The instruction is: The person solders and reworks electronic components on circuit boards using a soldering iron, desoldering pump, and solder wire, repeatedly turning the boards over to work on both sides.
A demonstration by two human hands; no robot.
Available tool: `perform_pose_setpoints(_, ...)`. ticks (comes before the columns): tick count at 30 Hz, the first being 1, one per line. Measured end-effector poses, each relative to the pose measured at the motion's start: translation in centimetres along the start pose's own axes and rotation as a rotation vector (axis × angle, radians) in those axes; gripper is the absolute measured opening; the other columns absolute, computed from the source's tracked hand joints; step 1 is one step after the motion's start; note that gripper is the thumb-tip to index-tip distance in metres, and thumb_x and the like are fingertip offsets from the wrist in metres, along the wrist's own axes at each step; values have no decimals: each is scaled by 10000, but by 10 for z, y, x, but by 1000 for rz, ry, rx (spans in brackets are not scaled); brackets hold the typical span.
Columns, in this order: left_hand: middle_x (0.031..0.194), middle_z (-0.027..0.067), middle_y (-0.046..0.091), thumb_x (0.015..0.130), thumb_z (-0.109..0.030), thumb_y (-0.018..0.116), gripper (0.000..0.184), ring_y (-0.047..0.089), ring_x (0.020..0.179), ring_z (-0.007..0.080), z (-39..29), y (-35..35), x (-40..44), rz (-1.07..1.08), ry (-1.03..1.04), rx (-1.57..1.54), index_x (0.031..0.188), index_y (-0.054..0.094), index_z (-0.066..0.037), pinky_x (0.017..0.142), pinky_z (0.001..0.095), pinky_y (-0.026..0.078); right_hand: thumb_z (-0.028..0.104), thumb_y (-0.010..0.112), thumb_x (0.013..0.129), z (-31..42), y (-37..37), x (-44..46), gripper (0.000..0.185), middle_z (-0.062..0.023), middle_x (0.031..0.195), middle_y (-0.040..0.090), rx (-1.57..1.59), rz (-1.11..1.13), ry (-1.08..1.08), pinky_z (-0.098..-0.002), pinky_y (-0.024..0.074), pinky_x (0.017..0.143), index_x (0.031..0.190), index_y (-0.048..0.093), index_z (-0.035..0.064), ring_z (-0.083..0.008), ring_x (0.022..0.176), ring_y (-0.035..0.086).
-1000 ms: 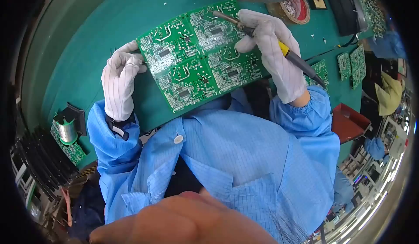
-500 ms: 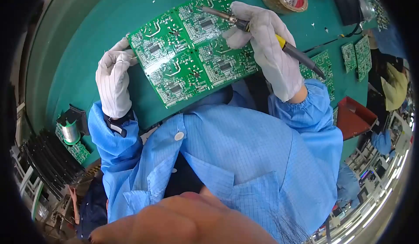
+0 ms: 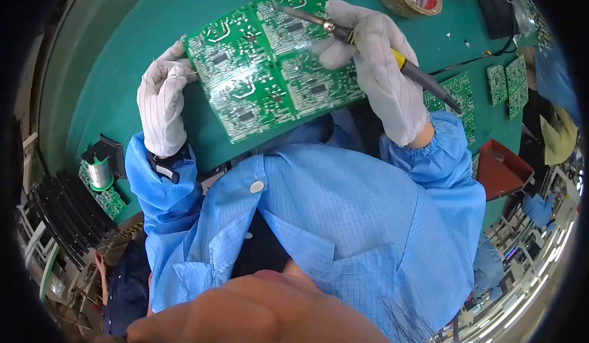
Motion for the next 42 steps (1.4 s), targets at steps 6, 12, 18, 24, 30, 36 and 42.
perform_pose_setpoints(6, 1301, 199, 691, 923, -243, 619, 266, 706, 957, 293, -16, -25, 3, -110, -22, 439, 1022, 694, -8, 889, 389, 540, 414, 371, 1135, -2, 26, 0, 577, -162, 1031, 686, 94, 215, 9, -356, 506, 975, 1400, 503, -81, -198, 1004, 658)
perform_pose_setpoints(12, 1293, 208, 689, 946, -252, 617, 238, 695, 1026, 353, -11, -29, 2, -75, 37, 484, 973, 671, -22, 926, 437, 529, 430, 433, 1121, -2, 24, 8, 579, -98, 956, 722, 65, 131, 4, -359, 484, 1049, 1409, 534, -63, -186, 1047, 668)
perform_pose_setpoints(18, 1195, 187, 722, 990, -183, 609, 177, 732, 859, 299, -28, -31, -7, -230, 36, 507, 1045, 665, -24, 785, 389, 567, 327, 554, 1085, 23, 19, 4, 380, -98, 958, 730, -225, 221, -230, -368, 533, 934, 1282, 667, 22, -200, 992, 688)
perform_pose_setpoints(24, 852, 145, 741, 1023, -404, 610, 454, 732, 729, 275, -30, -27, -14, 44, -197, 725, 1237, 678, -10, 719, 390, 569, 54, 786, 860, 20, 27, -5, 282, -90, 997, 731, -859, 27, -567, -368, 564, 805, 1126, 695, 78, -308, 901, 691)
perform_pose_setpoints(30, 818, 157, 708, 926, -366, 764, 476, 696, 717, 293, -33, -23, -20, -1, -243, 564, 1143, 658, 44, 700, 374, 558, 21, 656, 961, -8, 9, -14, 371, -116, 1120, 661, 6, -86, 23, -264, 539, 668, 1318, 557, 9, -150, 920, 654)
perform_pose_setpoints(36, 917, 88, 725, 691, 60, 787, 358, 721, 840, 269, -53, -25, -49, -69, 583, 370, 976, 619, -77, 763, 369, 568, 48, 675, 957, 26, -1, -38, 456, -196, 1226, 620, 5, -13, -375, -436, 553, 989, 1349, 446, 8, -305, 1138, 668)
perform_pose_setpoints(42, 1092, 8, 680, 755, -62, 723, 257, 676, 983, 252, -44, 5, -72, 51, 831, 848, 970, 621, -158, 815, 378, 526, -153, 587, 895, -6, -6, -41, 359, -190, 1225, 627, -270, 225, -515, -461, 466, 1099, 1220, 554, -3, -322, 1255, 608)
Point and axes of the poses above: each hand's wrist, its own x-axis towards the middle knuckle, its own y-axis out of the palm, z = x × y, the point moved 6 cm from there along x, towards the middle knuckle
